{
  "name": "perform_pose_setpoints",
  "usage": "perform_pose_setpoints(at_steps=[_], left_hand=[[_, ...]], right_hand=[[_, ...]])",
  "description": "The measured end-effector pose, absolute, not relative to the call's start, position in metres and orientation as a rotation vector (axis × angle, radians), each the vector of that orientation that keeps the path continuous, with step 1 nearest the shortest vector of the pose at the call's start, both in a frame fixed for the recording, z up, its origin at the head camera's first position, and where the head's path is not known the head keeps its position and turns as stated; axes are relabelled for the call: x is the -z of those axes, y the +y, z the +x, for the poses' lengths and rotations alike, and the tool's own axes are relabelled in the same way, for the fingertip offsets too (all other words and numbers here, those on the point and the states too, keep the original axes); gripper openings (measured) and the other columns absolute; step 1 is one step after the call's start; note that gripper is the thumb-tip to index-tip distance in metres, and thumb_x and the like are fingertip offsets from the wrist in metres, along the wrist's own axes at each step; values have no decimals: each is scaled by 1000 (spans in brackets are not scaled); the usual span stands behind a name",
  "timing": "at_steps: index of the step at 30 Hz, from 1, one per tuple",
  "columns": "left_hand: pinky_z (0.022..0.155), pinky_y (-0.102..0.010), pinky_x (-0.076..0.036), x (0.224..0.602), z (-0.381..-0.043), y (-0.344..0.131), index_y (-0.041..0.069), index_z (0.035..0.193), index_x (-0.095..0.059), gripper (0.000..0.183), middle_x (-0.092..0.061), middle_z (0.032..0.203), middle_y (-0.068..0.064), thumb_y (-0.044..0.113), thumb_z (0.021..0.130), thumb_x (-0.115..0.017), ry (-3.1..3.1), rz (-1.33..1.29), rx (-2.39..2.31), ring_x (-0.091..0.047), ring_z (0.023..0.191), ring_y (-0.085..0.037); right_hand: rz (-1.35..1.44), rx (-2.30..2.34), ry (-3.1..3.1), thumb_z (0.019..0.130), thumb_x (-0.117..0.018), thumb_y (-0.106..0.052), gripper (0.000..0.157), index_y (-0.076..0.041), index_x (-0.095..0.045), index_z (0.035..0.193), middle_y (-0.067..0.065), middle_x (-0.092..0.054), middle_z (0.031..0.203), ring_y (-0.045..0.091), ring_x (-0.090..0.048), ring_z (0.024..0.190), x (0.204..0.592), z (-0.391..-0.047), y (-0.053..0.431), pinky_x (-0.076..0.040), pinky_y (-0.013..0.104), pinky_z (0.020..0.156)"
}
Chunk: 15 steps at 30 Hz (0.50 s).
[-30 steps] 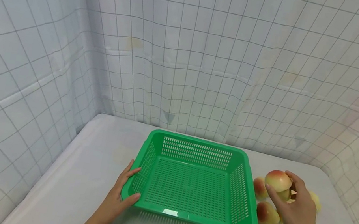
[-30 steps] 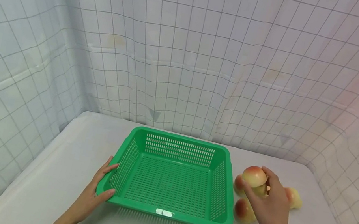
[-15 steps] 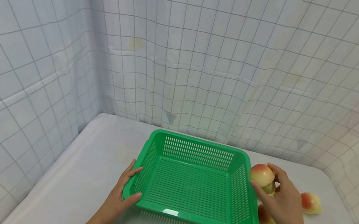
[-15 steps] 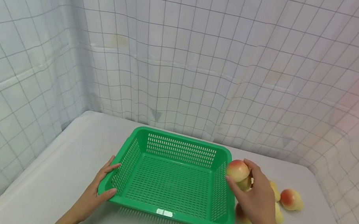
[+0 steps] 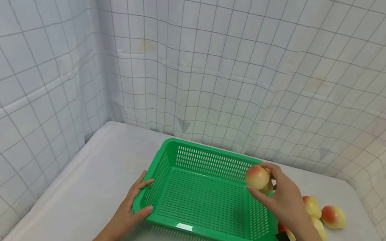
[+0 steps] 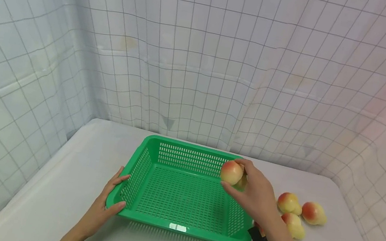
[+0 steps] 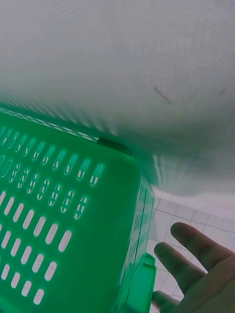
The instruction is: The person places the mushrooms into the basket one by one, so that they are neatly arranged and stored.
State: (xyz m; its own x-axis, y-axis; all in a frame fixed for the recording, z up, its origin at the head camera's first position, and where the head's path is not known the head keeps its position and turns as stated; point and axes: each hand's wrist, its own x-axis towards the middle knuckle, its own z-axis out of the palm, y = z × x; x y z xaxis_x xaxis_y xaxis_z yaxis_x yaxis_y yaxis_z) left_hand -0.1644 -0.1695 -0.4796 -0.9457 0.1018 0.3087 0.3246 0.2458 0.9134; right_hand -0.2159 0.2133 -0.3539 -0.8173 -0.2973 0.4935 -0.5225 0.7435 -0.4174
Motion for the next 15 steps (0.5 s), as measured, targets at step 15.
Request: perform_pose_setpoints(at_steps=[15], left_hand=[[100, -66, -14, 479, -163, -167, 17, 146, -34, 60, -3, 157, 3, 11, 91, -57, -2292, -426, 1807, 1, 142, -30]], right_hand=[[796, -869, -2566, 75, -78, -24, 54, -18, -51, 121, -6, -60, 98, 12, -54, 75, 340, -235, 175, -47, 32, 65]])
